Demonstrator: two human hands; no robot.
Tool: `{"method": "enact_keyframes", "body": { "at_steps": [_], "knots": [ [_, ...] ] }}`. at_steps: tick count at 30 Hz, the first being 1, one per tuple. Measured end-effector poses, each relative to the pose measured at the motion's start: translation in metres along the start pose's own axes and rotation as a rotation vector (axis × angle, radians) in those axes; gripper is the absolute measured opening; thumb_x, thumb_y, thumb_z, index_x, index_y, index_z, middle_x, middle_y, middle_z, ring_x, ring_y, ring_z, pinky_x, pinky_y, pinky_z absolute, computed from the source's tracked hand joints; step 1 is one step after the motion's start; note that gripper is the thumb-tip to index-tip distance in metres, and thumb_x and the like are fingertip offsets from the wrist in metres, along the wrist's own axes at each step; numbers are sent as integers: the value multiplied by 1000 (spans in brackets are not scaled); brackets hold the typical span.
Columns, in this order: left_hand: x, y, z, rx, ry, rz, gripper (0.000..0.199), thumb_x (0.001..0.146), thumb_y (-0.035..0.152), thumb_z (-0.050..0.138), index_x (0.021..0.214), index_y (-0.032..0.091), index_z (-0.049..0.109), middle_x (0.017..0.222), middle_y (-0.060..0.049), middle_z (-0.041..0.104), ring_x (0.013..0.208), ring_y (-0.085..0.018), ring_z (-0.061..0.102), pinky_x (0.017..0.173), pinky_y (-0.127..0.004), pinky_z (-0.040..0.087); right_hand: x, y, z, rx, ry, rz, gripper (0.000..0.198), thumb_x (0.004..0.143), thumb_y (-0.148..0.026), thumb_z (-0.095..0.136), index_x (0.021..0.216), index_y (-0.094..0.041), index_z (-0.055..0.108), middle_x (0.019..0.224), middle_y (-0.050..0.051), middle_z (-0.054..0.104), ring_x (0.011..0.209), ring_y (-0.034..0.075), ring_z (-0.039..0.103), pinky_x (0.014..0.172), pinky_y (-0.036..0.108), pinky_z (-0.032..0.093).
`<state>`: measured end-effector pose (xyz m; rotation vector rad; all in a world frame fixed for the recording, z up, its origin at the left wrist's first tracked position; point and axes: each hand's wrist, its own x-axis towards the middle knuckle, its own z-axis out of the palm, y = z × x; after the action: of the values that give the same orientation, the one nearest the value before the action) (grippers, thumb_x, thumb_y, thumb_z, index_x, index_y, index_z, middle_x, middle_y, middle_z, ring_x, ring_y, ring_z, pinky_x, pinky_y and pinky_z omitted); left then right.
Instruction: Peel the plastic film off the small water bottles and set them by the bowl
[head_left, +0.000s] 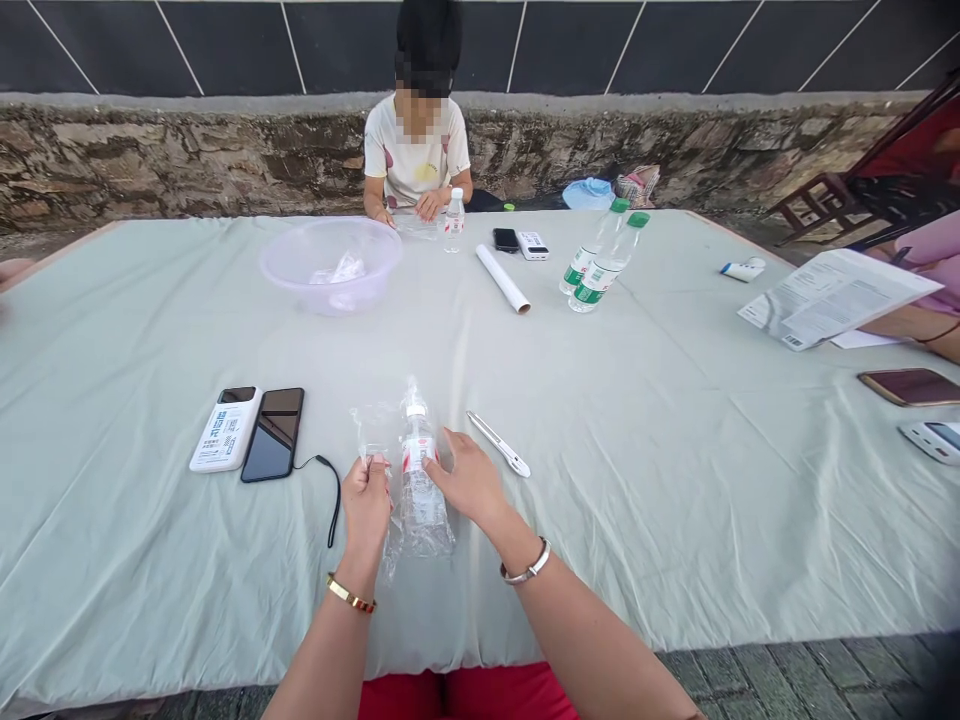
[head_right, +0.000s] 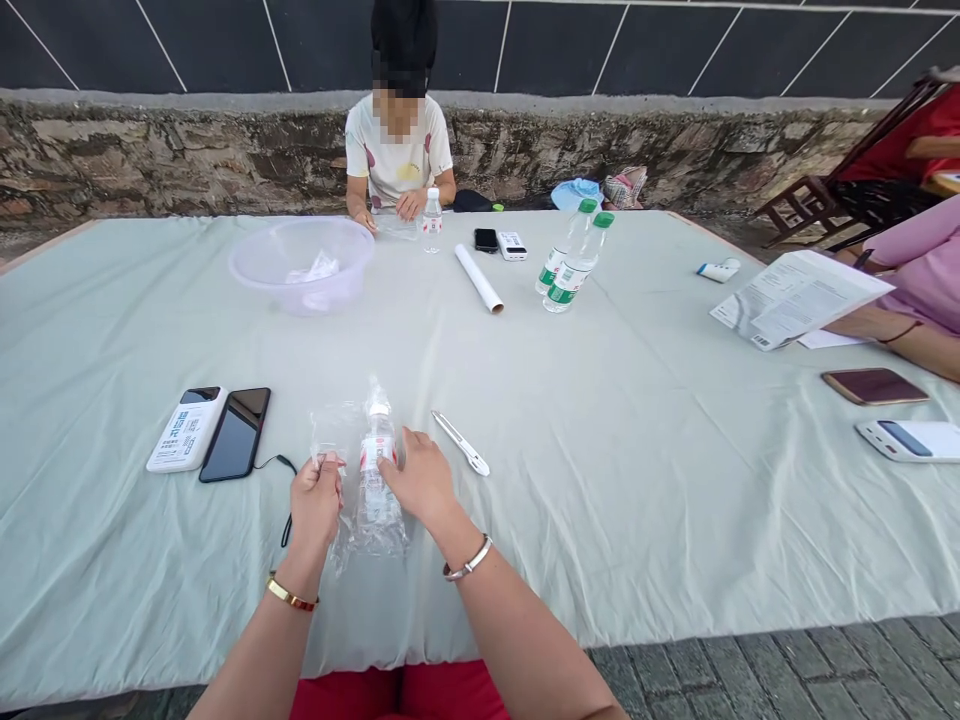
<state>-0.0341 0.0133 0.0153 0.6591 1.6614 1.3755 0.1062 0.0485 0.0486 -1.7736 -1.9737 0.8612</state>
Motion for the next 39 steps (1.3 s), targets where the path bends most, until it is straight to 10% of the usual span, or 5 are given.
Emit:
{"method": "enact_keyframes", "body": {
  "at_steps": [6, 27, 33, 39],
  "knots": [
    [-8, 10, 1, -115, -106, -10, 34, 81, 50, 57, 69, 18, 51, 46, 9, 39, 38, -5, 34, 37, -17, 29, -13, -27, 19, -116, 96, -256, 45, 88, -30, 46, 132, -22, 49, 143, 12, 42, 131, 29, 37, 104, 47, 35],
    [-6, 16, 5, -194, -45, -92, 36, 72, 51, 65, 71, 17, 54, 46, 10, 38, 35, -4, 31, 34, -17, 24, -4, -7, 30, -9, 143, -264, 44, 91, -32, 42, 133, -19, 50, 146, 12, 40, 135, 26, 34, 107, 46, 34],
    [-10, 14, 11, -160, -78, -107, 37, 71, 52, 64, 66, 18, 52, 44, 11, 36, 35, -3, 29, 35, -17, 22, 15, 37, 4, -194, 381, 52, 44, 85, -21, 45, 129, -19, 53, 134, 14, 49, 126, 29, 41, 102, 49, 33],
    [-10, 14, 12, -176, -84, -108, 38, 70, 53, 65, 65, 18, 51, 44, 11, 34, 35, -3, 27, 35, -17, 21, 24, 64, -7, -332, 321, 208, 45, 84, -18, 44, 128, -21, 55, 120, 15, 59, 112, 32, 47, 92, 48, 37]
  ]
}}
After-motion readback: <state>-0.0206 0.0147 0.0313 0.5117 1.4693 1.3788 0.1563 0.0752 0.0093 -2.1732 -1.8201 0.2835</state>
